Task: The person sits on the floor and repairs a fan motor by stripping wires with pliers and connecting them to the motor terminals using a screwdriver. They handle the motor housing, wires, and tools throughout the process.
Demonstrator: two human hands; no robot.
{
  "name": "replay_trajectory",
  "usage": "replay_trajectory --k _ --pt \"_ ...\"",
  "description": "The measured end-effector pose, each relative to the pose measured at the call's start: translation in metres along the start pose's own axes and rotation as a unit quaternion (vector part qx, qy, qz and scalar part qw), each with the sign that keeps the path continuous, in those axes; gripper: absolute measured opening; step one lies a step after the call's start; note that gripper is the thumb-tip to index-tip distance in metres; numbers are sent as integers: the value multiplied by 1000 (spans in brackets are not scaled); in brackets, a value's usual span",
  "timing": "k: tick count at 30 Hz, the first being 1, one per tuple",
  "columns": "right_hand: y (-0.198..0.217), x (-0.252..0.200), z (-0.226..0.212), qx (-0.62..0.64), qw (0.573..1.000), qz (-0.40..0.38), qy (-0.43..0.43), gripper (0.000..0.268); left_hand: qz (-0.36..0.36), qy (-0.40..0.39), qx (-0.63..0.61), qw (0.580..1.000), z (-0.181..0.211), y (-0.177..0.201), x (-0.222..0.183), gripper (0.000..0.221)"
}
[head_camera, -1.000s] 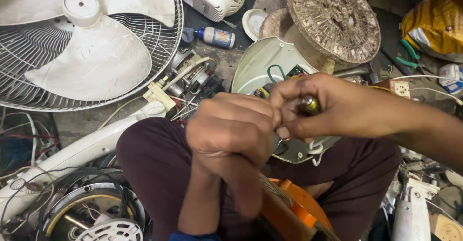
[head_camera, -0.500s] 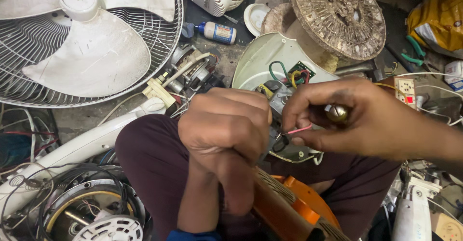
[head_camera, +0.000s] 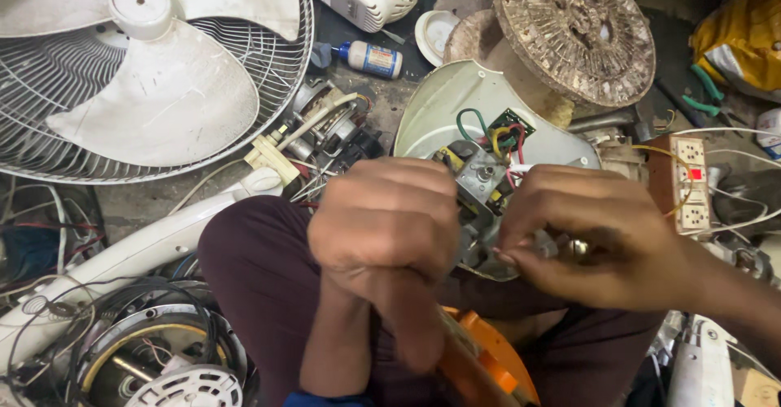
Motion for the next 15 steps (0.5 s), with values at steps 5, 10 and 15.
replay_trajectory --k 5,10,15 --pt "12 -26 29 78 997 20 -5 10 141 23 -28 989 31 45 -11 72" --pt "31 -56 52 13 985 62 -159 28 -139 -34 -141 980 16 84 -31 80" --pt "45 -86 52 11 948 199 -250 11 -176 -2 -215 961 16 86 -23 81"
Point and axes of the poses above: each hand's wrist, its own x-axis towards the middle knuckle, its own y-axis out of the back of the hand, z = x × y, the point moved 3 cm from there along x, towards the middle knuckle, and after that the axes turned 9 degrees about -x, right-handed, at the moved point
